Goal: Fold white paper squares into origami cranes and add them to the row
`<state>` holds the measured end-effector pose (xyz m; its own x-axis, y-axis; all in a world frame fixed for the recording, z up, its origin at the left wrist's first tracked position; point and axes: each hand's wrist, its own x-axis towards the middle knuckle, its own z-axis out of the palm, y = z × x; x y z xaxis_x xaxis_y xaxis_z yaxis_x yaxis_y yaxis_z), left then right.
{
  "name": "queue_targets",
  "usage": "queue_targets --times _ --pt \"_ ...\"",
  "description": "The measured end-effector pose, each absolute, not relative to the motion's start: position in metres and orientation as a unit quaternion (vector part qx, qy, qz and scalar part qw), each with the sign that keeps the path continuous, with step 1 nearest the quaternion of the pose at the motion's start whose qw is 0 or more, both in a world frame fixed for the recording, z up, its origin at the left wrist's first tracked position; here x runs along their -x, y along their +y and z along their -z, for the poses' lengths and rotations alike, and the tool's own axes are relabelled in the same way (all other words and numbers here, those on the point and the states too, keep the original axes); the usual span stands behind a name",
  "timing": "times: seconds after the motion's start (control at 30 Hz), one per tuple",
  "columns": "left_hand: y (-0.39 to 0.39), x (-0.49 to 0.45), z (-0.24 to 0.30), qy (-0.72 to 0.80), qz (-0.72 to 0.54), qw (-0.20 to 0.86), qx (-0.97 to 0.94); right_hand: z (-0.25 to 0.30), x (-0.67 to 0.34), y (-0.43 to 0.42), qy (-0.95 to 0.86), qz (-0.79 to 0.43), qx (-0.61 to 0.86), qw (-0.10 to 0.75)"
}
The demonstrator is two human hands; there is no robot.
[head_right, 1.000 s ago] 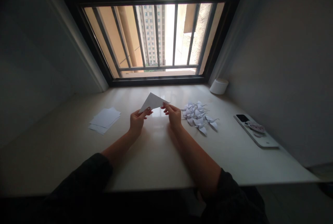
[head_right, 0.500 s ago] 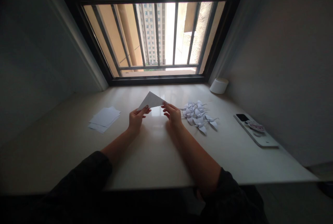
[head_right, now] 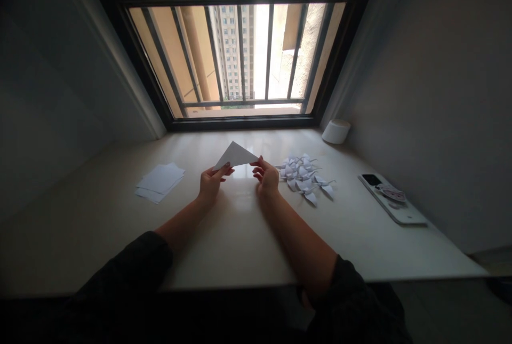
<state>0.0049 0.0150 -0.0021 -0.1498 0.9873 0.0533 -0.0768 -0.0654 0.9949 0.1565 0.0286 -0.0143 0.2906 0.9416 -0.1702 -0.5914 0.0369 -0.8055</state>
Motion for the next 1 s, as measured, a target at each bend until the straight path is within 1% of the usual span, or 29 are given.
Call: queue_targets --times 0.13,0.23,0.33,0.4,0.47,0.53,0.63,0.77,0.87,0.93,1.0 --pt "0.02 0.002 0.001 0.515 -0.584 0.46 -0.427 0.017 -0.163 0.031 -0.225 -0.514 0.437 0.703" --pt "0.027 0.009 -0.001 0.516 -0.592 0.446 -0.43 0.015 -0.167 0.032 -0.27 -0.451 0.456 0.718" --pt "0.028 0.012 -0.001 0.507 -0.568 0.43 -0.486 0.011 -0.162 0.03 -0.384 -0.409 0.451 0.694" --pt "0.026 0.013 0.0 0.514 -0.541 0.388 -0.542 0.009 -0.157 0.028 -0.442 -0.368 0.45 0.683" --pt "0.024 0.013 0.0 0.526 -0.512 0.339 -0.589 0.009 -0.154 0.027 -0.475 -0.365 0.45 0.662" --pt "0.024 0.014 0.002 0.526 -0.501 0.318 -0.609 0.012 -0.152 0.027 -0.482 -0.369 0.458 0.649" --pt "0.027 0.014 0.005 0.516 -0.519 0.361 -0.578 0.017 -0.151 0.028 -0.483 -0.368 0.471 0.64" --pt "0.03 0.013 0.003 0.507 -0.519 0.473 -0.499 0.015 -0.149 0.022 -0.518 -0.323 0.454 0.649" --pt "0.029 0.013 -0.003 0.472 -0.509 0.564 -0.447 0.009 -0.147 0.015 -0.558 -0.276 0.443 0.645" --pt "0.028 0.014 -0.007 0.445 -0.504 0.6 -0.433 0.005 -0.146 0.012 -0.569 -0.281 0.44 0.636" --pt "0.028 0.016 -0.01 0.431 -0.499 0.608 -0.441 0.004 -0.146 0.013 -0.556 -0.325 0.435 0.63"
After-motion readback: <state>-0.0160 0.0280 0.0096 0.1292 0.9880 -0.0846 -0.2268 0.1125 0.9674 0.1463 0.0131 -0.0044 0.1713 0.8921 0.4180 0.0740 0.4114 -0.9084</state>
